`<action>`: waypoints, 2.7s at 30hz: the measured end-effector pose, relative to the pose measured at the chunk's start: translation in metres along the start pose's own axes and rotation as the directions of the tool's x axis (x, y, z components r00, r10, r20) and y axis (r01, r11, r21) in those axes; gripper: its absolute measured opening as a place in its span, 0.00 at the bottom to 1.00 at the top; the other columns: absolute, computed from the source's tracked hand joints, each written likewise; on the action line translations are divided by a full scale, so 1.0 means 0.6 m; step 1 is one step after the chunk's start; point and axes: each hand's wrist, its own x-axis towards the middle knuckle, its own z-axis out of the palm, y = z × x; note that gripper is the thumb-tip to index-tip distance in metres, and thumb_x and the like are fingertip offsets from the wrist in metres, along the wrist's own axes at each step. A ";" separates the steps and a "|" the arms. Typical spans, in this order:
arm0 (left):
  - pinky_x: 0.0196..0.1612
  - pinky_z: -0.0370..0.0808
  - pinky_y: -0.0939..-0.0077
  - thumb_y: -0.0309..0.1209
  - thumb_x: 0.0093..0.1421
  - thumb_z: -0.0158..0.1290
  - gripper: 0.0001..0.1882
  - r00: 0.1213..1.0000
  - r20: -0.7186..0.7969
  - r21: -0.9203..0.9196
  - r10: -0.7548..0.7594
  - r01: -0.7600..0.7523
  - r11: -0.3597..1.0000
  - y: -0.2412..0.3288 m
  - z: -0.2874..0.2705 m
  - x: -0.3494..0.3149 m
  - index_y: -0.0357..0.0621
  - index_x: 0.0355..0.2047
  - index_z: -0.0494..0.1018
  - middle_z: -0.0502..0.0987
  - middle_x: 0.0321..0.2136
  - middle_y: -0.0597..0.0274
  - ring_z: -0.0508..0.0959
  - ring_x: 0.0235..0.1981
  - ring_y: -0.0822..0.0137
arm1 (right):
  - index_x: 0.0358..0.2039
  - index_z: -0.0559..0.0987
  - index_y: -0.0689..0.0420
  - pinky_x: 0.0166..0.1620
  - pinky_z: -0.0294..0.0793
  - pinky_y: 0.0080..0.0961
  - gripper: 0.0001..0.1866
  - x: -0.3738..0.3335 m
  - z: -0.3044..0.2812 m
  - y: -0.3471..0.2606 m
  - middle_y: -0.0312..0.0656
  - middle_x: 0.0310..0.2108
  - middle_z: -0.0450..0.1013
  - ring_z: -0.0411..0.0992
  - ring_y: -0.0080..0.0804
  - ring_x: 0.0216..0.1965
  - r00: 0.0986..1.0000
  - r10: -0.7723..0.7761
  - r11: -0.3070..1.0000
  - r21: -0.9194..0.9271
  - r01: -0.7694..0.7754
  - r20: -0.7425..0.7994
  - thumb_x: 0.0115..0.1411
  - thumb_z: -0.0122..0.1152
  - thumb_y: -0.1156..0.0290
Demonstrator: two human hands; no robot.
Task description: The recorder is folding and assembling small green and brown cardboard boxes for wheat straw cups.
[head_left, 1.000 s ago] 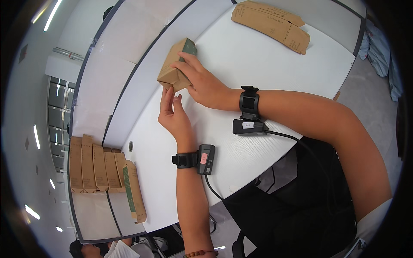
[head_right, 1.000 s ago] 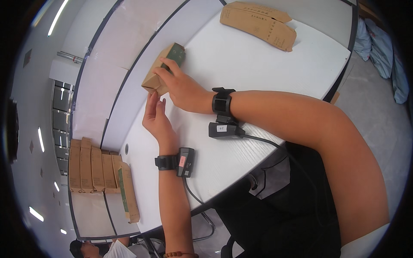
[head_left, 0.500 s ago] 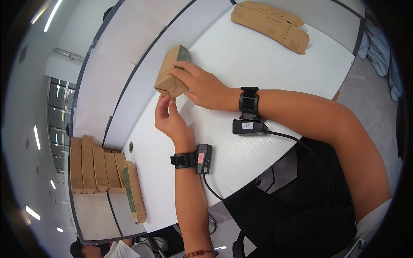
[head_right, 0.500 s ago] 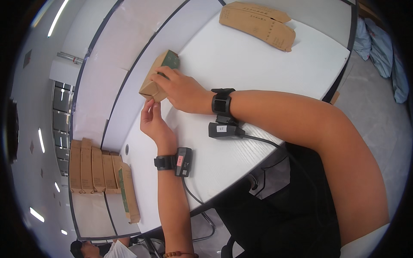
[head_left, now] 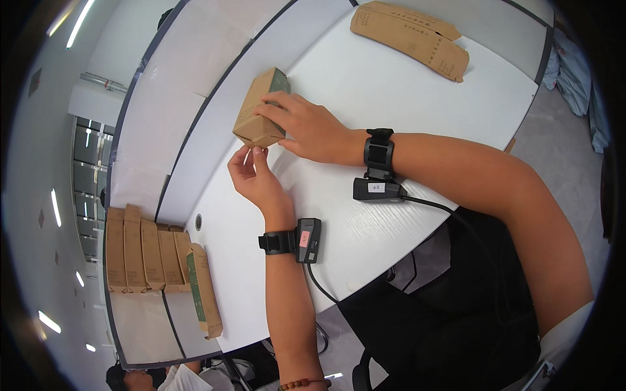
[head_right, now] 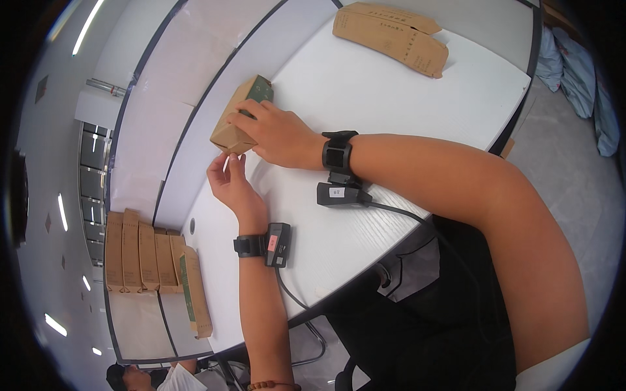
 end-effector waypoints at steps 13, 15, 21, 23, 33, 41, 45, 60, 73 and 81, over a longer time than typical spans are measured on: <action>0.60 0.68 0.63 0.33 0.60 0.64 0.47 0.993 -0.101 0.189 -0.058 0.077 0.979 0.022 0.014 -0.013 0.40 0.71 0.47 0.61 0.63 0.44 0.67 0.61 0.53 | 0.62 0.68 0.49 0.57 0.76 0.37 0.34 -0.003 0.016 0.007 0.47 0.65 0.57 0.67 0.47 0.60 0.990 -0.107 0.951 0.299 0.075 0.092 0.54 0.64 0.79; 0.59 0.70 0.64 0.34 0.61 0.62 0.45 0.991 -0.114 0.235 -0.072 0.098 0.967 0.021 0.003 -0.004 0.38 0.70 0.48 0.63 0.61 0.44 0.69 0.59 0.54 | 0.64 0.67 0.49 0.56 0.76 0.35 0.35 -0.007 0.014 0.015 0.47 0.65 0.57 0.67 0.46 0.59 0.990 -0.033 0.950 0.313 -0.011 0.134 0.54 0.62 0.76; 0.44 0.76 0.73 0.39 0.64 0.59 0.28 0.959 -0.216 0.209 -0.185 0.230 0.950 0.000 -0.039 0.026 0.36 0.56 0.62 0.73 0.46 0.54 0.76 0.43 0.66 | 0.62 0.66 0.50 0.53 0.76 0.36 0.33 0.000 0.011 0.051 0.48 0.61 0.59 0.66 0.43 0.57 0.979 0.177 0.931 0.307 -0.199 0.100 0.55 0.61 0.76; 0.43 0.76 0.74 0.40 0.64 0.59 0.28 0.946 -0.248 0.205 -0.207 0.260 0.944 0.002 -0.055 0.024 0.36 0.56 0.62 0.73 0.45 0.55 0.76 0.42 0.66 | 0.62 0.66 0.51 0.51 0.77 0.36 0.33 -0.003 0.021 0.060 0.48 0.57 0.61 0.67 0.44 0.54 0.979 0.198 0.933 0.301 -0.200 0.037 0.55 0.60 0.76; 0.59 0.68 0.63 0.44 0.65 0.58 0.30 0.899 -0.410 0.517 0.153 0.090 0.851 -0.007 -0.148 0.009 0.32 0.57 0.67 0.69 0.54 0.51 0.70 0.56 0.55 | 0.60 0.67 0.53 0.57 0.71 0.41 0.30 -0.008 0.016 0.052 0.50 0.60 0.60 0.65 0.50 0.57 0.962 0.261 0.943 0.192 -0.273 0.083 0.55 0.59 0.76; 0.46 0.75 0.68 0.37 0.61 0.63 0.29 0.969 -0.212 0.377 -0.124 0.199 0.905 0.007 -0.170 -0.014 0.42 0.59 0.66 0.74 0.48 0.53 0.76 0.47 0.63 | 0.57 0.70 0.54 0.57 0.70 0.43 0.27 -0.001 0.034 0.063 0.50 0.59 0.62 0.64 0.53 0.57 0.964 0.257 0.935 0.233 -0.267 0.074 0.55 0.57 0.76; 0.47 0.77 0.64 0.37 0.63 0.61 0.22 0.896 -0.333 0.035 -0.295 0.324 0.945 0.023 -0.199 -0.015 0.42 0.53 0.67 0.74 0.45 0.57 0.76 0.46 0.59 | 0.55 0.72 0.55 0.57 0.69 0.44 0.25 0.000 0.043 0.071 0.51 0.57 0.65 0.65 0.53 0.56 0.970 0.240 0.941 0.236 -0.243 0.042 0.54 0.58 0.75; 0.44 0.77 0.73 0.37 0.61 0.63 0.27 0.601 -0.470 0.779 0.647 -0.061 0.624 0.348 -0.549 0.192 0.34 0.55 0.69 0.79 0.39 0.54 0.79 0.41 0.66 | 0.49 0.73 0.55 0.48 0.75 0.35 0.20 -0.010 0.022 0.064 0.47 0.53 0.66 0.69 0.45 0.52 0.963 0.264 0.914 0.303 -0.269 0.059 0.54 0.56 0.79; 0.56 0.69 0.54 0.47 0.65 0.55 0.33 0.684 -0.246 0.969 0.686 0.193 0.155 0.344 -0.727 0.241 0.35 0.61 0.67 0.77 0.48 0.40 0.75 0.51 0.44 | 0.51 0.72 0.54 0.51 0.75 0.36 0.21 -0.006 0.024 0.061 0.45 0.54 0.65 0.68 0.43 0.53 0.942 0.314 0.884 0.326 -0.336 0.121 0.56 0.56 0.78; 0.63 0.61 0.48 0.41 0.61 0.60 0.38 0.563 0.173 0.949 0.808 0.124 -0.289 0.336 -0.609 0.149 0.42 0.67 0.59 0.64 0.61 0.40 0.64 0.62 0.43 | 0.51 0.71 0.55 0.50 0.74 0.35 0.20 -0.008 0.020 0.056 0.46 0.52 0.65 0.69 0.43 0.50 0.953 0.288 0.892 0.337 -0.302 0.092 0.56 0.55 0.78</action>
